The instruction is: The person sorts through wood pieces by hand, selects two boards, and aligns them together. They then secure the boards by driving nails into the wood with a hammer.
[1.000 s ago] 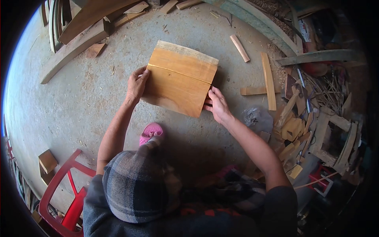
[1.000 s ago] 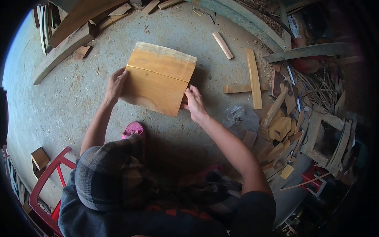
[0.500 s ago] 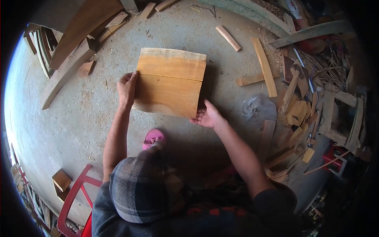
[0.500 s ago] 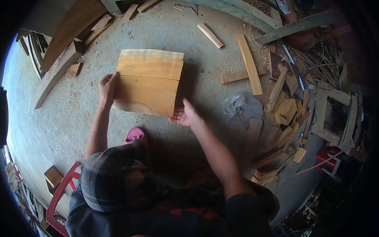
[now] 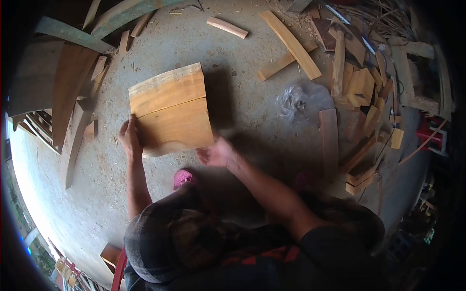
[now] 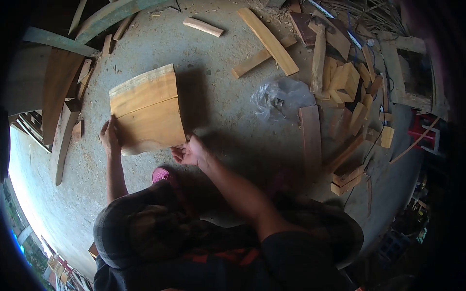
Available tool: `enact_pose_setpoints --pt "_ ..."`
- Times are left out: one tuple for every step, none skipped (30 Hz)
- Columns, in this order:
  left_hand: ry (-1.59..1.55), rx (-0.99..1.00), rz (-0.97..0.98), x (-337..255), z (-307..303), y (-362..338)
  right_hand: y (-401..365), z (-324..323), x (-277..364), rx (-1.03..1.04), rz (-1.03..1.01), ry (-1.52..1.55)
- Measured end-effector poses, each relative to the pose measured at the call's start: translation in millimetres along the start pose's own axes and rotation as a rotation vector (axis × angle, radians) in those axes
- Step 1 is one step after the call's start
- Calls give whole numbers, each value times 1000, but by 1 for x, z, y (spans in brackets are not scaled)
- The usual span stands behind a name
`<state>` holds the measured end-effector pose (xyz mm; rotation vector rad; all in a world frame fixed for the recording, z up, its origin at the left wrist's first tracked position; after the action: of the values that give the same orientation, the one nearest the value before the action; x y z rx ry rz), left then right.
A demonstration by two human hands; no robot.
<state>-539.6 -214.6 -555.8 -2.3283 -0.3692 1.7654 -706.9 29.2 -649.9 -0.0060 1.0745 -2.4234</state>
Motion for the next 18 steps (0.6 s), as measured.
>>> enact_pose_setpoints --pt "18 15 21 -1 0 1 -1 11 -1 -44 -62 51" --pt "36 28 41 -2 0 1 3 14 -3 -38 -72 71" --pt "0 37 26 -1 2 1 6 23 -1 47 -128 148" --pt "14 51 32 2 2 3 5 30 2 133 -183 224" --pt "1 47 40 6 0 6 6 28 2 76 -209 330" --pt "-11 43 48 3 1 7 9 28 1 87 -215 348" --pt "-16 31 74 2 2 6 10 32 4 145 -270 329" --pt "-3 42 80 0 3 6 9 34 7 201 -326 307" --pt "1 33 81 0 3 6 8 34 7 207 -331 321" --pt "1 23 83 0 2 6 6 36 8 243 -339 322" --pt "8 29 86 0 2 5 4 38 8 276 -346 320" --pt "-4 19 86 -1 3 3 5 38 8 280 -349 327" --pt "-18 7 85 -3 4 1 7 38 8 278 -346 324" --pt "-14 10 88 -4 4 0 9 38 8 277 -342 321" --pt "-3 8 88 -5 4 0 10 36 8 279 -343 324" --pt "8 5 87 -5 4 0 10 36 8 300 -349 321" --pt "10 5 88 -4 4 1 11 37 9 320 -355 317" --pt "6 -9 99 -5 4 -1 10 38 9 320 -354 318"
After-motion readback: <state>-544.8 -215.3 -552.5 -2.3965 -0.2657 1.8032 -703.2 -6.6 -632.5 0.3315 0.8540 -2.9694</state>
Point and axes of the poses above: each hand's wrist, its own y-axis towards the middle knuckle, its own z-axis out of the palm, x = y × z, the point moved 7 cm from there along y, towards the middle knuckle, and after that the axes turned 4 degrees about -y, right-handed, at the moved point
